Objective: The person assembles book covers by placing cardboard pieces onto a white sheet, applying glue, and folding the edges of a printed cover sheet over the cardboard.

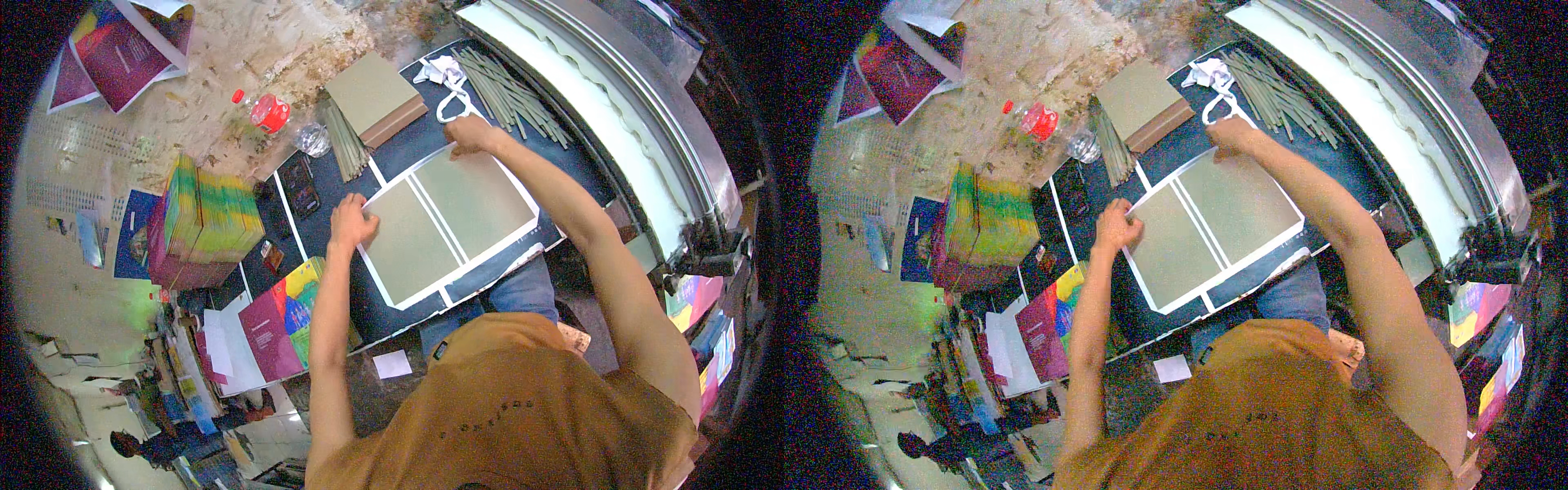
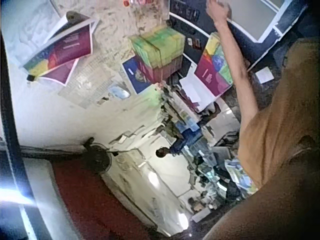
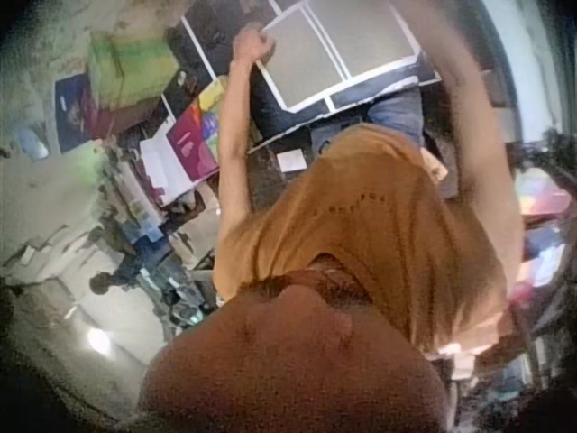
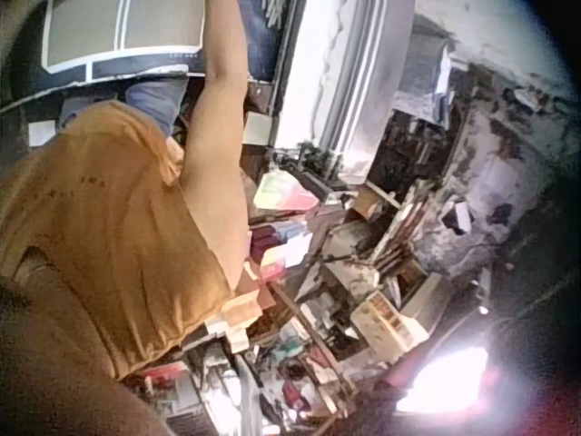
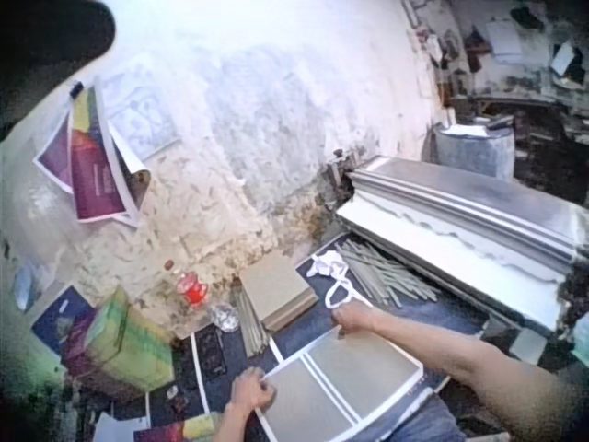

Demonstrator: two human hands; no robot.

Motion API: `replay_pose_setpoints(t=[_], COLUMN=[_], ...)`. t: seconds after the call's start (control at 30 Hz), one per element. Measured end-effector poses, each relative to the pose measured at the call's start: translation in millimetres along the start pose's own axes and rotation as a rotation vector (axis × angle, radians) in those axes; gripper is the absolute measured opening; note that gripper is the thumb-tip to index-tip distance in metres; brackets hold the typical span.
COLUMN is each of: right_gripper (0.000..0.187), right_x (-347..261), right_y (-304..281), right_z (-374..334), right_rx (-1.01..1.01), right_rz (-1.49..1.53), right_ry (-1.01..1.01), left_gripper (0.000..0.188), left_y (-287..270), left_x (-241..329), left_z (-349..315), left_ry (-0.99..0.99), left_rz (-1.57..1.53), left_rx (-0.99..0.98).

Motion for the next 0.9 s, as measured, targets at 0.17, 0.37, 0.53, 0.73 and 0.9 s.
replay_pose_setpoints(t=[0.17, 0.37, 0.53, 0.73, 0.9], right_gripper=[0.034, 0.054, 0.079, 0.086, 0.076], right_x=[-25, -59, -52, -73, -137], right_y=[54, 35, 54, 60, 75], right_z=[-60, -52, -41, -42, -27], right_rx=[0.541, 0.491, 0.296, 0.412, 0.451], right_rz=[-0.038, -0.115, -0.077, -0.153, -0.046], right_ry=[-0.056, 0.06, 0.051, 0.086, -0.127], left_gripper=[0.057, 0.063, 0.064, 0.054, 0.044], left_y=[7, 32, 42, 40, 50], left_x=[38, 88, 84, 70, 60], left_z=[-1, 24, -7, -31, -32], left_ry=[0.189, 0.158, 0.177, 0.041, 0.104], left_rz=[-0.088, -0.035, 0.05, -0.099, -0.124], left_rx=[0.26, 0.234, 0.438, 0.451, 0.543])
Point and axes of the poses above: each hand's wrist, its own z-axis towards the middle knuckle, its own y-axis out of the palm, x = y × z, the point moved 3 cm from there along z, towards the middle knuckle, and after that the axes turned 2 degrees about -x, right-handed, at the moved point
